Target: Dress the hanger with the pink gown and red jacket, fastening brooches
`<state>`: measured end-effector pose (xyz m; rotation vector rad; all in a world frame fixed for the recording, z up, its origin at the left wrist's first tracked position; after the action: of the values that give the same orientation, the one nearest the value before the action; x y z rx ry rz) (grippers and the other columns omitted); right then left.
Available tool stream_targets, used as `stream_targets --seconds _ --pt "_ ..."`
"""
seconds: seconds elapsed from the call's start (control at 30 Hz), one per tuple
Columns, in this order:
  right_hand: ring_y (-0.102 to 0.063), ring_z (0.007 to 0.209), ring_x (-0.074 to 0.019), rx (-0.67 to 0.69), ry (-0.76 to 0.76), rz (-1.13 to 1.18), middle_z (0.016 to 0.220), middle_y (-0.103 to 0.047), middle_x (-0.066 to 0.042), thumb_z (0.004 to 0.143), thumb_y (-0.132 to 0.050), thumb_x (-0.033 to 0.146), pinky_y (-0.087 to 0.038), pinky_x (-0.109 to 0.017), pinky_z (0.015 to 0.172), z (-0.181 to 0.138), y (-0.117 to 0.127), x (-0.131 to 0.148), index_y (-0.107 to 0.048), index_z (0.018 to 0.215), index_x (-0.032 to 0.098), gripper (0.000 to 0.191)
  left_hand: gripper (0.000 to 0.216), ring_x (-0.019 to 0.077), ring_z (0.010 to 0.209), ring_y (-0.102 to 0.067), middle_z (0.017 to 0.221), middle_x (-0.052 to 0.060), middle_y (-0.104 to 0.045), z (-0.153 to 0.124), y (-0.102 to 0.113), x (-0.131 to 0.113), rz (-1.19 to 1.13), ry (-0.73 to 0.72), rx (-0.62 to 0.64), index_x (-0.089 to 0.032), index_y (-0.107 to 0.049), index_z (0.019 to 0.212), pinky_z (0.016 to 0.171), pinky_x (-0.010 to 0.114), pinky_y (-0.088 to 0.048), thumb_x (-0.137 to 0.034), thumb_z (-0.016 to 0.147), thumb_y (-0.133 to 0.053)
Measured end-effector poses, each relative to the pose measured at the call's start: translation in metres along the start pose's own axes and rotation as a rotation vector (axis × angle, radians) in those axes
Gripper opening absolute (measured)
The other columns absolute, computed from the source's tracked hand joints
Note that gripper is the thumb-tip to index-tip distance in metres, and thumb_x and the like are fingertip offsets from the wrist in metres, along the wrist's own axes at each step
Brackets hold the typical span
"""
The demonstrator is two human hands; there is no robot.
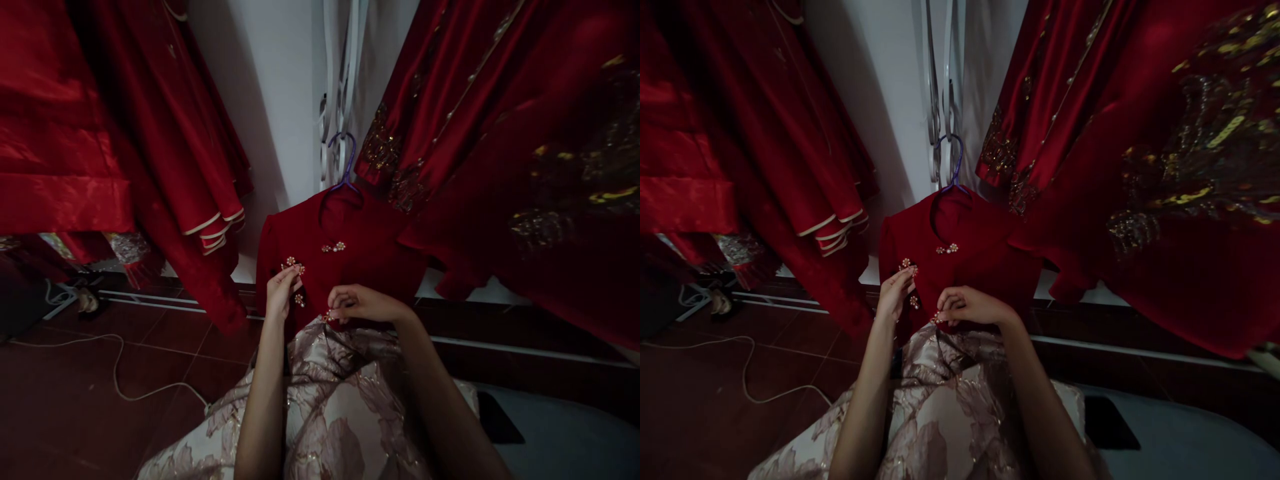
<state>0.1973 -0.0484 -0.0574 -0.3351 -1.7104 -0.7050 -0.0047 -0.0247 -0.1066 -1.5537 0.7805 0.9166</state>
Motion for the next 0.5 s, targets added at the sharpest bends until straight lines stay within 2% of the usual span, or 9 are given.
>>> stream_targets --seconds 0.1,0.17,0.23,0.33,0.4,0.5 --pt "-0.059 0.072 -0.013 0.024 -0.017 -0.041 0.078 -0.062 -0.003 0.069 -0.067 0.045 -0.045 -0.028 0.069 -0.003 0.003 -0.003 -0.053 0.085 0.015 0.037 0.035 0.0104 0.06 -0.059 0.071 0.006 -0.067 0.001 -0.005 -0.016 0.169 -0.03 0.006 -0.011 -0.068 0.073 0.064 0.026 -0.049 -0.045 0.064 -0.07" --pt "-0.059 0.075 -0.0139 0.056 -0.034 -0.061 0.08 -0.063 -0.003 0.067 -0.068 0.046 -0.045 -0.027 0.07 -0.005 0.006 -0.006 -0.055 0.084 0.015 0.038 0.037 0.0112 0.058 -0.057 0.068 0.006 -0.065 0.002 -0.017 -0.033 0.352 -0.2 0.008 -0.012 -0.068 0.072 0.06 0.026 -0.046 -0.049 0.067 -0.066" --pt "-0.06 0.076 -0.0144 0.07 -0.051 -0.066 0.08 -0.064 -0.004 0.066 -0.069 0.046 -0.044 -0.027 0.07 -0.007 0.008 -0.008 -0.055 0.083 0.015 0.038 0.033 0.0133 0.067 -0.057 0.075 0.006 -0.065 0.002 -0.037 -0.051 0.596 -0.468 0.103 -0.016 -0.069 0.077 0.065 0.026 -0.046 -0.047 0.073 -0.061" --pt "-0.06 0.076 -0.0144 0.068 -0.065 -0.064 0.081 -0.065 -0.004 0.066 -0.069 0.045 -0.044 -0.026 0.07 -0.008 0.008 -0.008 -0.055 0.084 0.015 0.038 0.025 0.0181 0.089 -0.053 0.091 0.006 -0.062 -0.004 -0.071 -0.066 1.03 -0.826 0.243 -0.022 -0.068 0.09 0.082 0.031 -0.042 -0.041 0.079 -0.057" --pt "-0.06 0.076 -0.0142 0.077 -0.066 -0.064 0.081 -0.065 -0.004 0.066 -0.069 0.044 -0.044 -0.026 0.07 -0.008 0.007 -0.007 -0.056 0.085 0.015 0.037 0.026 0.0218 0.097 -0.048 0.097 0.009 -0.058 -0.006 -0.087 -0.067 1.295 -0.95 0.226 -0.021 -0.066 0.097 0.086 0.035 -0.039 -0.038 0.08 -0.056" --pt "-0.06 0.075 -0.0141 0.084 -0.074 -0.062 0.08 -0.066 -0.003 0.066 -0.07 0.043 -0.044 -0.026 0.07 -0.009 0.007 -0.006 -0.056 0.084 0.014 0.037 0.025 0.0256 0.102 -0.043 0.102 0.013 -0.053 -0.001 -0.098 -0.063 1.585 -1.032 0.224 -0.017 -0.064 0.098 0.088 0.04 -0.035 -0.032 0.081 -0.055"
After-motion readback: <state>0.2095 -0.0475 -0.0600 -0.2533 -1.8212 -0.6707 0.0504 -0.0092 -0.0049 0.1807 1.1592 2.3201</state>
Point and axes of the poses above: each hand's wrist, its own z-axis towards the middle knuckle, its own y-axis out of the back of the hand, x = y × z, the point moved 1 cm from there along z, towards the middle knuckle
